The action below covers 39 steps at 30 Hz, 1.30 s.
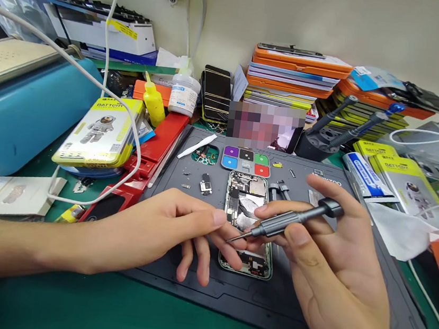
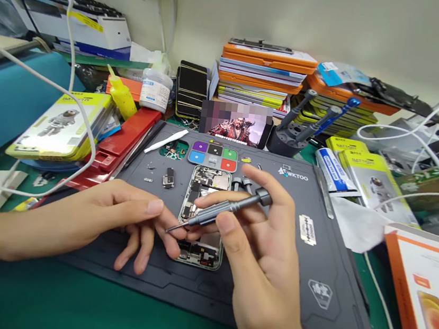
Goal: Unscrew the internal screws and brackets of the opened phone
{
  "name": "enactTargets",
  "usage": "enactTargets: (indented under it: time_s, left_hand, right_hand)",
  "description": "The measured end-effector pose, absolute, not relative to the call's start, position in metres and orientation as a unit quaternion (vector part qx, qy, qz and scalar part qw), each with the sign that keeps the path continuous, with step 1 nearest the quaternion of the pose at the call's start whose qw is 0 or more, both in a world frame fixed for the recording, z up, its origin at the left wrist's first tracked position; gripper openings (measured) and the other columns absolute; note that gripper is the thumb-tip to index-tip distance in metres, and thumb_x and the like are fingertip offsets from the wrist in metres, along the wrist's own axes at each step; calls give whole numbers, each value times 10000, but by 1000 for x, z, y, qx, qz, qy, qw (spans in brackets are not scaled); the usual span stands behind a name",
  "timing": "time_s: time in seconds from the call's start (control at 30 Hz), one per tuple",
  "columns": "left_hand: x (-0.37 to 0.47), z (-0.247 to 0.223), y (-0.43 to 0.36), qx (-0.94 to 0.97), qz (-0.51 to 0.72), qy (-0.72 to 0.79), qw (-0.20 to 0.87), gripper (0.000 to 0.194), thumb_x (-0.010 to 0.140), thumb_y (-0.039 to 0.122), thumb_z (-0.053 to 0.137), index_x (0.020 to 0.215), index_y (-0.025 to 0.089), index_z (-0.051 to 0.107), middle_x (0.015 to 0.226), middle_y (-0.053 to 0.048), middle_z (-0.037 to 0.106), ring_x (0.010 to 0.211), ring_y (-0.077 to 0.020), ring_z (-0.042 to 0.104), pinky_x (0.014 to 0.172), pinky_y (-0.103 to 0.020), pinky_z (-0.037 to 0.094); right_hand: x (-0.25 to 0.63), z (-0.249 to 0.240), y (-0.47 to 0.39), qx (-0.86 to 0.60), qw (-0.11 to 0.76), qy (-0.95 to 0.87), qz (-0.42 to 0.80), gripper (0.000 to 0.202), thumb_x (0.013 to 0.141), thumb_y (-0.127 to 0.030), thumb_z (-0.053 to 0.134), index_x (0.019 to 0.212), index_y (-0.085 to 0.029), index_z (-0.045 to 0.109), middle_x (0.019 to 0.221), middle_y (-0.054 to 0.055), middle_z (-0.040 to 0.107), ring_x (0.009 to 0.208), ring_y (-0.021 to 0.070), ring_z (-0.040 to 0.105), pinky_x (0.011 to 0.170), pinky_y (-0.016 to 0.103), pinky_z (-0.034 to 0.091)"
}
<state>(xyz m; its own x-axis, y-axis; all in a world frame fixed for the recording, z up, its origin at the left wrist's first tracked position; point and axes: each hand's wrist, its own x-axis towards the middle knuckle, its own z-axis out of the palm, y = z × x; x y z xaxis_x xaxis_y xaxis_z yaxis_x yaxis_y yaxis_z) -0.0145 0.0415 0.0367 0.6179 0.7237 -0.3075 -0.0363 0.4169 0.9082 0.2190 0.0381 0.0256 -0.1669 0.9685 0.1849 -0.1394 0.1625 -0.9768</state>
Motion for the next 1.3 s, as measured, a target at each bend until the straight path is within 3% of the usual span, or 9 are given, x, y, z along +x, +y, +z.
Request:
enactTargets:
  time_s: [0.37,0.63,1.3]
  left_hand:
    - [-17,36,40,522,216,362,741,311,1121,416,576,1220,248,818,1198,-58,823,777,-81,718,618,-120,561]
    - [-17,35,40,519,178,366,752,242,1103,308,615,1244,260,806,1200,-37,822,792,-66,706,630,-108,530]
    - [-16,39,39,527,139,386,744,268,1085,344,620,1251,229,795,1228,-66,813,778,-77,695,616,-132,499]
  right_hand:
    - [221,27,44,-376,509,-504,588,422,1025,-243,662,1409,-364,535,1001,6,797,741,154,799,704,262,706]
    - [220,27,44,-381,494,-510,592,423,1035,-268,648,1420,-378,512,1017,13,794,713,180,795,685,318,702]
    - [221,23,45,-361,478,-537,594,390,1053,-278,617,1416,-397,538,1008,2,807,705,175,796,696,317,715]
